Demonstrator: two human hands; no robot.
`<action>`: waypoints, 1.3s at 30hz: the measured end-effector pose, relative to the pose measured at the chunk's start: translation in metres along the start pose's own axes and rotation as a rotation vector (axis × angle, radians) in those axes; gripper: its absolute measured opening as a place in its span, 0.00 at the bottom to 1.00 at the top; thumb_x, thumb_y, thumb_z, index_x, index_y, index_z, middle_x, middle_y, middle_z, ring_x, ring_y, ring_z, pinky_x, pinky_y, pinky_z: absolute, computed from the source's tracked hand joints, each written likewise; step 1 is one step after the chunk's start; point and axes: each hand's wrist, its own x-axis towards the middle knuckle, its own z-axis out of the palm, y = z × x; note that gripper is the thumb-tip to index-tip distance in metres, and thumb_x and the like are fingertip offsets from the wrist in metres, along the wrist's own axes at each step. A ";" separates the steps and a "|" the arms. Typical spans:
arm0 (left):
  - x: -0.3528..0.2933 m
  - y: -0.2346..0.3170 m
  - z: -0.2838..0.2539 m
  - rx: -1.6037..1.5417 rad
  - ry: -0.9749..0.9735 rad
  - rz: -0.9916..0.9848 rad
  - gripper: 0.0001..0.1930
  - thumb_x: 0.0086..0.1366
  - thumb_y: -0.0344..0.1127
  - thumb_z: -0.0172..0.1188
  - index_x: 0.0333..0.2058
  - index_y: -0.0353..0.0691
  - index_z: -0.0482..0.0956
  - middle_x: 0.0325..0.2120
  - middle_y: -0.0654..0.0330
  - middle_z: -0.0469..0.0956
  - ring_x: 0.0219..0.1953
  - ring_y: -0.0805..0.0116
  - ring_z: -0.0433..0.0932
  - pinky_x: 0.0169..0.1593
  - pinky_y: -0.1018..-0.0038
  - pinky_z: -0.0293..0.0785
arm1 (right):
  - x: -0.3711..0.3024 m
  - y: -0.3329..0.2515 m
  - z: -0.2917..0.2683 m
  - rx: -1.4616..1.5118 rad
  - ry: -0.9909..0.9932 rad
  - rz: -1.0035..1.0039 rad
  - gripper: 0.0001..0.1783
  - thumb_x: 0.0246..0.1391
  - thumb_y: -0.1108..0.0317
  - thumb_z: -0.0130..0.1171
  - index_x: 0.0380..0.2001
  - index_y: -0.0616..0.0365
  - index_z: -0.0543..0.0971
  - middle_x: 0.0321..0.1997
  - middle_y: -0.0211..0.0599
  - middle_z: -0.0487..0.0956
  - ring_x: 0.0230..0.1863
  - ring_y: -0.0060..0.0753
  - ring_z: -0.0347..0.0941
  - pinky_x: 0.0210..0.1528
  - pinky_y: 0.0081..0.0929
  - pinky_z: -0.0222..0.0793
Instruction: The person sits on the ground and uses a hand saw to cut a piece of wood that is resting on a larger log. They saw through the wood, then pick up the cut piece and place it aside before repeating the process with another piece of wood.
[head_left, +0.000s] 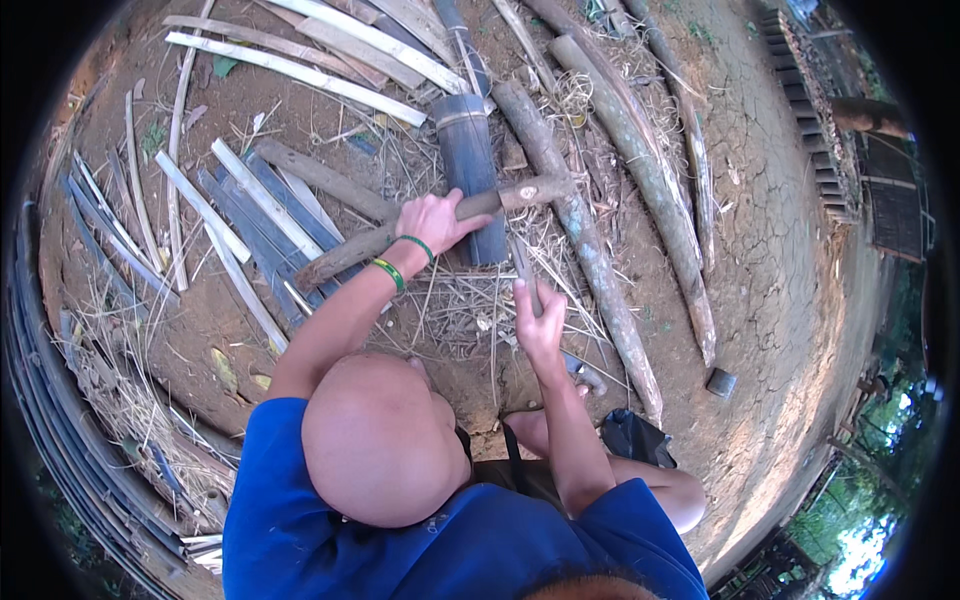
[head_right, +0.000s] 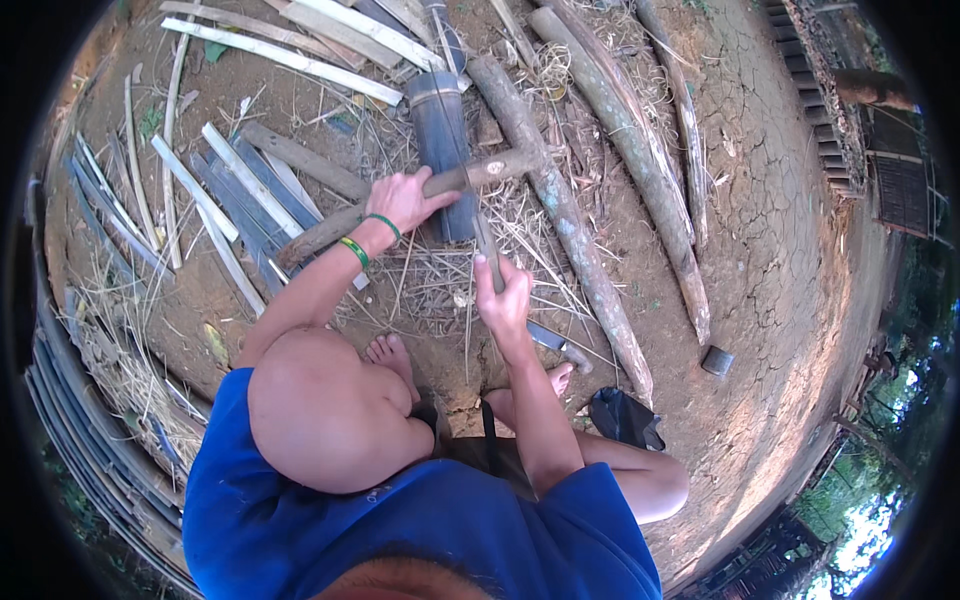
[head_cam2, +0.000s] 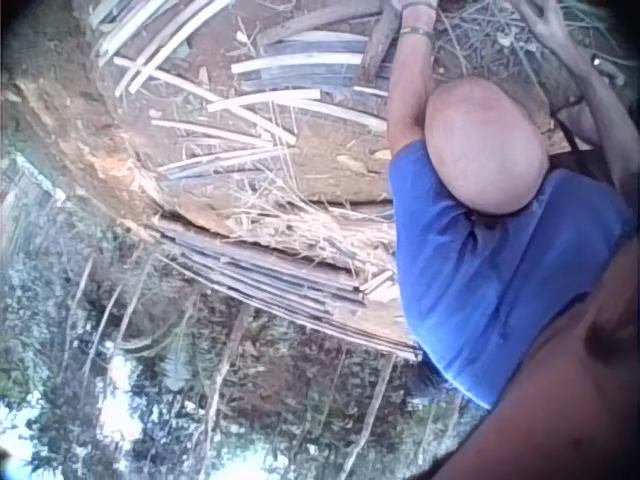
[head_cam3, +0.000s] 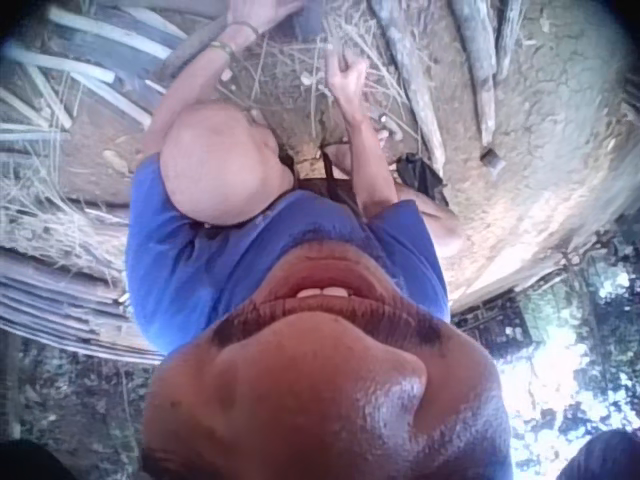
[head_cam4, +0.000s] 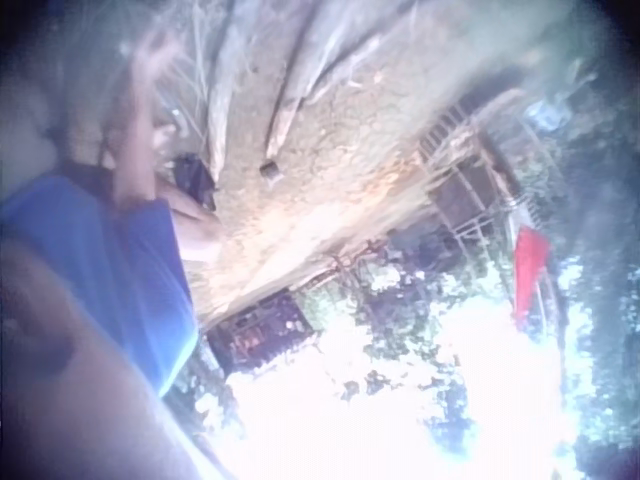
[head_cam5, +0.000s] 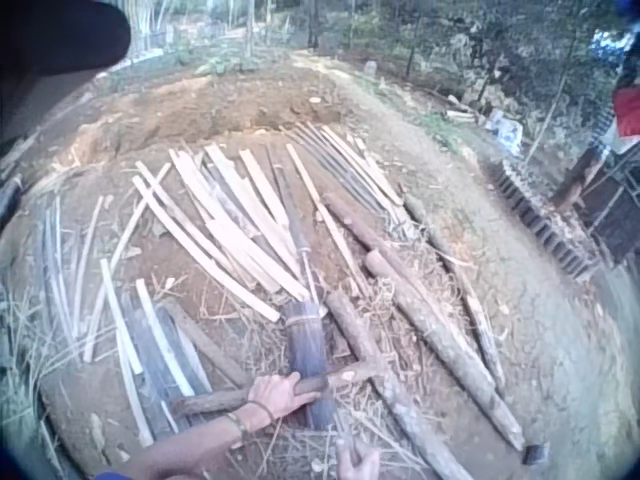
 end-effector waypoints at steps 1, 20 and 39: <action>-0.003 -0.001 0.002 0.011 0.001 -0.002 0.38 0.59 0.77 0.53 0.40 0.43 0.80 0.27 0.41 0.83 0.33 0.39 0.84 0.40 0.49 0.80 | -0.010 0.003 -0.002 -0.008 -0.002 -0.008 0.20 0.63 0.59 0.60 0.23 0.64 0.76 0.13 0.37 0.69 0.15 0.28 0.62 0.21 0.37 0.57; -0.004 -0.001 -0.018 -0.007 -0.171 -0.043 0.41 0.59 0.78 0.53 0.45 0.40 0.82 0.34 0.40 0.84 0.42 0.42 0.84 0.48 0.53 0.80 | -0.073 0.044 -0.034 0.038 -0.030 -0.065 0.17 0.63 0.64 0.58 0.23 0.64 0.78 0.13 0.34 0.71 0.15 0.25 0.64 0.20 0.32 0.57; 0.006 -0.018 -0.018 -0.193 -0.311 -0.126 0.44 0.59 0.77 0.53 0.49 0.36 0.83 0.43 0.40 0.83 0.49 0.42 0.82 0.55 0.53 0.76 | -0.054 0.044 -0.039 -0.017 -0.105 -0.061 0.14 0.62 0.66 0.59 0.26 0.64 0.79 0.13 0.36 0.71 0.15 0.28 0.68 0.23 0.31 0.62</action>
